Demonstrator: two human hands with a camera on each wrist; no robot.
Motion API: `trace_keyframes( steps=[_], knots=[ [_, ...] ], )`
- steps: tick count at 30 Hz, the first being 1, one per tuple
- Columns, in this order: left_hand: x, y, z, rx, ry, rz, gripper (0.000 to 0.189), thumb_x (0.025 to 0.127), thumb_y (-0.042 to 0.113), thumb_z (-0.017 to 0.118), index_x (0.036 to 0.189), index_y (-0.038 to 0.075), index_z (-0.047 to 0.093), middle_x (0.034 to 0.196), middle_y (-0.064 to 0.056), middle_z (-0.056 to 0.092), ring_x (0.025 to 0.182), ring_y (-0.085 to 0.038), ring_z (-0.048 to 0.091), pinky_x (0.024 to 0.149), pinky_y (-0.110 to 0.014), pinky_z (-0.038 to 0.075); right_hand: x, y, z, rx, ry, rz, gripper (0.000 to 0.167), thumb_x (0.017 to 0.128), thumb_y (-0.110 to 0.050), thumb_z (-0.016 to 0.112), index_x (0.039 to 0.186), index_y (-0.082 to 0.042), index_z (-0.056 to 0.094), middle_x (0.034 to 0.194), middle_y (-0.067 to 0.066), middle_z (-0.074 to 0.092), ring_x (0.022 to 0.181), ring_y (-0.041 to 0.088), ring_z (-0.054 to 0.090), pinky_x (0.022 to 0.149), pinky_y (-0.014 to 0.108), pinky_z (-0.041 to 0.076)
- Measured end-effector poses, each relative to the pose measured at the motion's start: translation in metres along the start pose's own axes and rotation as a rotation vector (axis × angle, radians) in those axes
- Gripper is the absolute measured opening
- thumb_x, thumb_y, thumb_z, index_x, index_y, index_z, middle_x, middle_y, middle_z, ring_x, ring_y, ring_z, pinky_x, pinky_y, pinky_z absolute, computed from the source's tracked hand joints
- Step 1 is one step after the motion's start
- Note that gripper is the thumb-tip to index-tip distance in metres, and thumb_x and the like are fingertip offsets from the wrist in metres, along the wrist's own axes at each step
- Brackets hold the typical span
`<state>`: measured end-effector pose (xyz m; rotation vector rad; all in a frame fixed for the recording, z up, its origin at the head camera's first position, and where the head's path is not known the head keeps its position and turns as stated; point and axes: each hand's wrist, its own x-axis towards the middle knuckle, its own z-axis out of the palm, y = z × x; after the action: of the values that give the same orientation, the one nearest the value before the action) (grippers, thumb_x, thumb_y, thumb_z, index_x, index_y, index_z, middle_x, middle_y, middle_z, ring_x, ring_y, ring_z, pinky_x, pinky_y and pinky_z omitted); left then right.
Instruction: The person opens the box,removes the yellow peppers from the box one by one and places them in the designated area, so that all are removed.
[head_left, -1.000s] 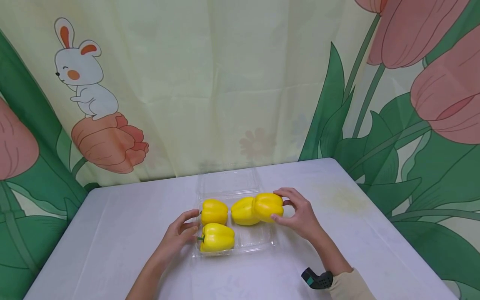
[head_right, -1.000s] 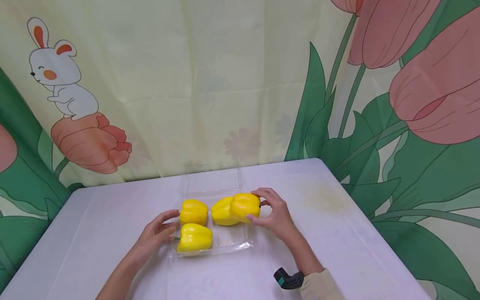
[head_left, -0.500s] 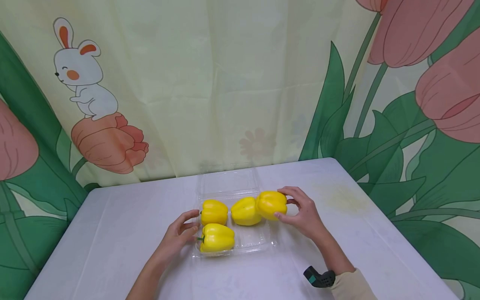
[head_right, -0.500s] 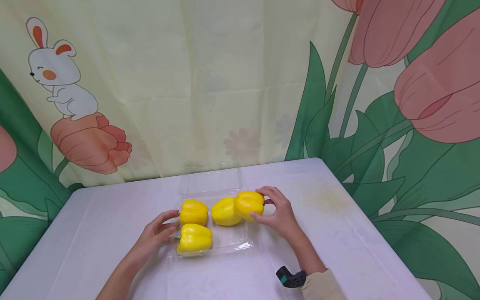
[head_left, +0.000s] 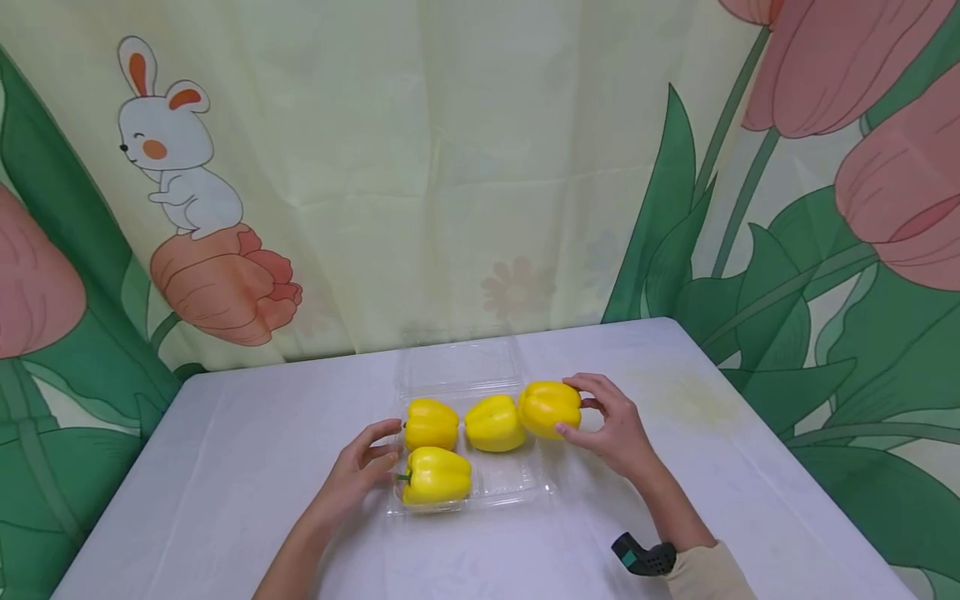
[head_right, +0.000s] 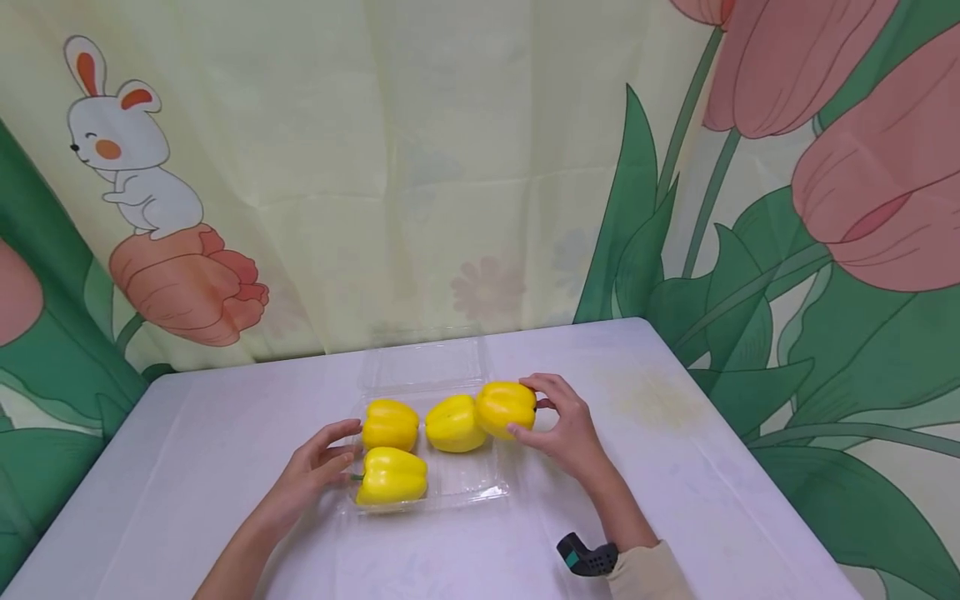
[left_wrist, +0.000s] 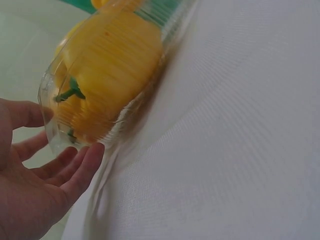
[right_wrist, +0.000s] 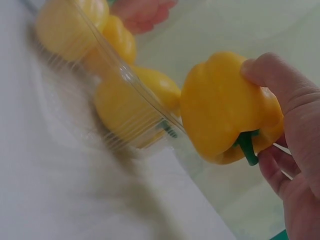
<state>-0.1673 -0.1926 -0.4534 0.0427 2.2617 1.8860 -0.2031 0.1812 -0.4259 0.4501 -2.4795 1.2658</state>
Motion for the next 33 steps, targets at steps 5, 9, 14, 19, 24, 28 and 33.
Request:
trace_keyframes(
  steps=[5, 9, 14, 19, 24, 28, 33],
  knots=[
    [0.0000, 0.0000, 0.0000, 0.007, -0.002, 0.001, 0.047, 0.096, 0.018, 0.058, 0.141, 0.015, 0.044, 0.148, -0.007, 0.042, 0.128, -0.030, 0.049, 0.086, -0.027, 0.055, -0.0005, 0.0006, -0.0019, -0.004, 0.002, -0.004, 0.057, 0.072, -0.016, 0.084, 0.124, -0.014, 0.061, 0.129, 0.004, 0.057, 0.114, 0.019, 0.056, 0.090, 0.022, 0.054],
    [0.0004, -0.0008, -0.0002, 0.003, -0.003, 0.005, 0.047, 0.096, 0.017, 0.058, 0.141, 0.015, 0.045, 0.148, -0.008, 0.042, 0.128, -0.031, 0.049, 0.086, -0.027, 0.056, -0.0004, 0.0009, -0.0022, -0.009, 0.008, -0.006, 0.057, 0.072, -0.017, 0.084, 0.125, -0.013, 0.060, 0.129, 0.005, 0.057, 0.113, 0.019, 0.056, 0.090, 0.030, 0.056],
    [0.0003, -0.0012, 0.0003, 0.004, 0.000, -0.001, 0.046, 0.096, 0.017, 0.058, 0.140, 0.017, 0.045, 0.148, -0.008, 0.042, 0.128, -0.031, 0.049, 0.086, -0.028, 0.056, -0.0009, 0.0021, -0.0024, -0.007, 0.013, -0.004, 0.058, 0.073, -0.016, 0.084, 0.125, -0.012, 0.060, 0.130, 0.006, 0.056, 0.114, 0.021, 0.056, 0.090, 0.043, 0.055],
    [0.0015, -0.0025, 0.0001, 0.015, 0.019, -0.017, 0.044, 0.096, 0.017, 0.058, 0.139, 0.020, 0.047, 0.147, -0.005, 0.044, 0.127, -0.028, 0.050, 0.087, -0.029, 0.056, -0.0003, 0.0037, -0.0036, -0.008, 0.014, -0.007, 0.058, 0.073, -0.016, 0.084, 0.126, -0.012, 0.060, 0.130, 0.006, 0.056, 0.114, 0.020, 0.056, 0.091, 0.031, 0.056],
    [0.0019, -0.0040, -0.0001, 0.022, 0.031, -0.027, 0.044, 0.095, 0.018, 0.058, 0.138, 0.022, 0.048, 0.146, -0.003, 0.045, 0.126, -0.027, 0.051, 0.087, -0.029, 0.056, 0.0004, 0.0050, -0.0049, -0.014, 0.016, 0.004, 0.058, 0.073, -0.017, 0.084, 0.126, -0.012, 0.060, 0.130, 0.006, 0.055, 0.114, 0.020, 0.056, 0.090, 0.017, 0.051],
    [0.0020, -0.0046, -0.0001, 0.019, 0.026, -0.025, 0.045, 0.095, 0.018, 0.058, 0.139, 0.022, 0.047, 0.146, -0.003, 0.045, 0.126, -0.027, 0.051, 0.087, -0.029, 0.056, -0.0001, 0.0054, -0.0056, -0.021, 0.026, 0.009, 0.058, 0.074, -0.018, 0.084, 0.126, -0.012, 0.060, 0.131, 0.006, 0.055, 0.114, 0.020, 0.056, 0.091, 0.030, 0.055],
    [0.0024, -0.0053, -0.0004, 0.021, 0.027, -0.027, 0.044, 0.096, 0.018, 0.058, 0.138, 0.023, 0.048, 0.146, -0.003, 0.045, 0.126, -0.027, 0.052, 0.087, -0.030, 0.056, -0.0005, 0.0050, -0.0065, -0.028, 0.031, 0.013, 0.057, 0.074, -0.017, 0.083, 0.126, -0.011, 0.060, 0.131, 0.007, 0.055, 0.114, 0.021, 0.056, 0.091, 0.039, 0.056]
  ],
)
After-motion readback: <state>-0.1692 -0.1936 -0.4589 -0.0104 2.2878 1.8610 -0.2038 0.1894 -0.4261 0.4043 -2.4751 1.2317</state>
